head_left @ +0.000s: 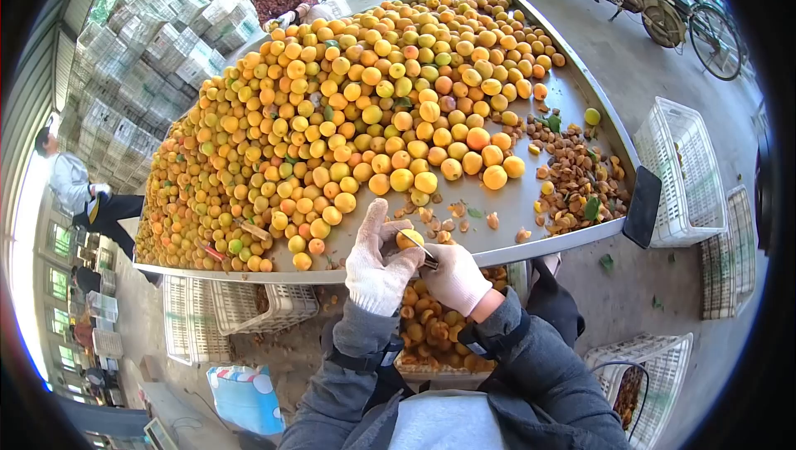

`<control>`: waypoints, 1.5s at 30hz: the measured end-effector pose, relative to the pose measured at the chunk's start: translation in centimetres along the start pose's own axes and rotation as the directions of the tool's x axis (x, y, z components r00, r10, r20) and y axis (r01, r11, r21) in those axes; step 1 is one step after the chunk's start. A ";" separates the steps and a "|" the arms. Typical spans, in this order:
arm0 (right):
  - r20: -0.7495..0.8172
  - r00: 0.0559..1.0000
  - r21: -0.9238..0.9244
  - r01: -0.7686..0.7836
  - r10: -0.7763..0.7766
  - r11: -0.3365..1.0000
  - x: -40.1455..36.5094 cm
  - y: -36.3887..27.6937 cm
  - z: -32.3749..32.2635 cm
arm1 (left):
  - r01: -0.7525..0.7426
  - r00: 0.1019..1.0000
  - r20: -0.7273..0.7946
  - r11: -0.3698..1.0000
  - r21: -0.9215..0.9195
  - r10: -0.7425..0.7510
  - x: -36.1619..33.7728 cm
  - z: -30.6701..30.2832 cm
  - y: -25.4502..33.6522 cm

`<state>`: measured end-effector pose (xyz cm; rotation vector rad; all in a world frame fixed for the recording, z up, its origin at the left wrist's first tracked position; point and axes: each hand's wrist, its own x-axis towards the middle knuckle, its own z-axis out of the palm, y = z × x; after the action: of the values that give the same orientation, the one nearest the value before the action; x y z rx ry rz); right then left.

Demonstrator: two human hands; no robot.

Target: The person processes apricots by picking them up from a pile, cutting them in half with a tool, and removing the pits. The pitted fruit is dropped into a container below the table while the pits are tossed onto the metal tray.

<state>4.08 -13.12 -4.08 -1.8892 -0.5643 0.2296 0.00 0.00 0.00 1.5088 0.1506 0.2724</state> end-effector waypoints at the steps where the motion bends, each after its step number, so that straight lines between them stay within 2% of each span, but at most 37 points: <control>1: -0.014 1.000 0.008 -0.011 0.011 1.000 0.1 -0.1 0.0 | -0.038 0.999 0.008 0.999 0.032 0.038 0.1 0.1 0.0; 3: -0.037 0.999 0.010 -0.006 0.006 1.000 0.3 -0.1 -0.3 | -0.095 0.995 0.021 0.994 0.061 0.094 0.3 0.5 0.3; 5: -0.099 0.994 0.043 0.056 -0.052 0.997 -0.1 -0.2 -0.3 | -0.048 0.996 0.067 0.981 -0.189 0.061 0.1 0.6 0.9; 6: -0.096 0.994 0.045 0.055 -0.051 0.997 -0.2 -0.3 -0.2 | -0.046 0.996 0.065 0.981 -0.187 0.059 0.2 0.2 0.7; 8: -0.145 0.987 0.023 0.075 -0.071 0.997 -0.2 -0.4 0.2 | 0.202 0.970 0.170 0.967 -0.157 -0.175 0.7 -0.8 0.0; 9: -0.144 0.987 0.026 0.074 -0.070 0.997 -0.2 -0.5 0.3 | 0.203 0.970 0.168 0.967 -0.155 -0.176 0.7 -0.6 0.3; 11: -0.196 0.977 -0.050 0.073 -0.082 0.996 -0.4 -0.5 0.3 | 0.100 0.991 0.083 0.994 0.031 -0.103 0.3 0.5 1.2; 12: -0.198 0.977 -0.053 0.065 -0.074 0.996 -0.5 -0.4 0.1 | 0.107 0.990 0.087 0.994 0.027 -0.109 0.3 0.7 1.4; 14: -0.103 0.994 -0.004 0.032 -0.032 0.999 -0.4 -0.5 -0.2 | 0.012 0.993 0.116 0.983 0.185 -0.034 0.5 0.7 1.7; 15: -0.103 0.994 -0.005 0.028 -0.029 1.000 -0.2 -0.3 -0.6 | 0.015 0.992 0.117 0.983 0.183 -0.037 0.6 0.5 1.9; 16: 0.125 0.989 0.227 -0.102 0.074 0.969 0.0 0.0 -1.1 | 0.065 0.981 0.174 0.990 0.122 -0.086 0.6 0.3 2.0; 17: 0.361 0.925 0.411 -0.272 0.118 0.870 0.0 0.3 -1.5 | 0.120 0.963 0.236 0.991 0.064 -0.132 0.7 0.1 2.1; 19: 0.350 0.930 0.399 -0.257 0.112 0.880 -0.3 0.6 -1.9 | 0.170 0.955 0.240 0.985 0.035 -0.174 0.9 0.2 2.2; 21: 0.336 0.939 0.380 -0.209 0.076 0.901 -0.2 0.7 -2.3 | 0.219 0.965 0.180 0.963 -0.156 -0.190 1.3 0.2 2.0; 22: 0.304 0.952 0.410 -0.172 0.044 0.896 -0.3 -0.4 -3.5 | 0.105 0.985 0.151 0.989 -0.107 -0.088 1.9 -0.7 1.2; 23: 0.244 0.964 0.431 -0.204 0.104 0.879 -0.2 -1.1 -5.0 | 0.104 0.985 0.150 0.989 -0.107 -0.087 1.9 -1.0 0.7; 25: 0.187 0.888 0.621 -0.439 0.421 0.650 0.0 -2.8 -6.3 | -0.006 0.993 0.118 0.978 0.208 -0.018 1.8 -0.8 0.5; 26: 0.041 0.965 0.606 -0.230 0.259 0.762 0.3 -2.7 -5.6 | -0.002 0.993 0.117 0.978 0.209 -0.023 1.5 -0.5 0.3; 27: 0.041 0.963 0.608 -0.235 0.266 0.758 0.4 -2.5 -5.1 | -0.048 0.989 0.144 0.967 0.251 0.012 1.2 -0.1 0.0; 29: 0.012 0.990 0.512 -0.128 0.142 0.849 0.6 -1.4 -4.2 | -0.149 0.974 0.208 0.934 0.325 0.083 0.7 0.8 -0.4; 31: 0.016 0.993 0.526 -0.107 0.116 0.844 0.8 -0.6 -4.2 | -0.176 0.965 0.246 0.918 0.355 0.090 0.6 0.8 0.4; 32: 0.077 0.980 0.535 -0.195 0.183 0.822 0.8 -0.6 -4.5 | 0.024 0.973 0.223 0.980 0.197 -0.068 0.5 0.8 1.0; 33: 0.138 0.959 0.540 -0.282 0.247 0.793 1.0 -0.9 -5.0 | 0.225 0.947 0.226 0.974 0.034 -0.227 0.5 0.5 1.3; 34: 0.242 0.891 0.621 -0.446 0.384 0.645 0.7 -2.8 -6.6 | 0.263 0.938 0.254 0.962 -0.078 -0.236 0.6 -0.4 0.4; 35: 0.242 0.891 0.622 -0.447 0.385 0.643 0.6 -2.5 -6.6 | 0.264 0.937 0.255 0.961 -0.077 -0.237 0.6 -0.7 -0.2; 36: 0.246 0.895 0.699 -0.429 0.372 0.572 0.6 -2.1 -6.6 | 0.314 0.929 0.299 0.895 -0.317 -0.220 0.7 -0.6 -0.3; 37: 0.248 0.900 0.768 -0.408 0.358 0.494 0.6 -1.7 -6.5 | 0.354 0.922 0.337 0.768 -0.534 -0.191 0.8 -0.5 -0.5; 39: 0.246 0.892 0.796 -0.410 0.380 0.445 0.2 -1.3 -6.6 | 0.322 0.939 0.291 0.764 -0.559 -0.182 0.6 -0.7 -1.4; 41: 0.218 0.920 0.756 -0.371 0.326 0.540 -0.3 -1.3 -7.2 | 0.319 0.940 0.302 0.722 -0.615 -0.158 0.6 -0.7 -1.5; 42: 0.247 0.918 0.644 -0.394 0.309 0.656 -0.8 -1.7 -7.6 | 0.320 0.939 0.304 0.722 -0.613 -0.158 0.5 -0.7 -1.4; 43: 0.247 0.919 0.644 -0.393 0.309 0.656 -0.8 -1.0 -7.1 | 0.334 0.938 0.284 0.726 -0.601 -0.197 0.5 -0.6 -1.2; 44: 0.041 0.995 0.567 -0.101 0.094 0.818 -0.5 0.3 -6.1 | 0.349 0.936 0.262 0.730 -0.588 -0.236 0.4 -0.7 -1.1; 45: -0.130 0.979 0.418 0.198 -0.158 0.887 -0.4 1.0 -5.5 | 0.348 0.936 0.260 0.730 -0.588 -0.238 0.3 -0.8 -1.2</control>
<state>6.27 -18.12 -2.97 -1.4023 -0.5678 0.1308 0.18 0.78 -1.27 0.8085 0.1445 -0.0696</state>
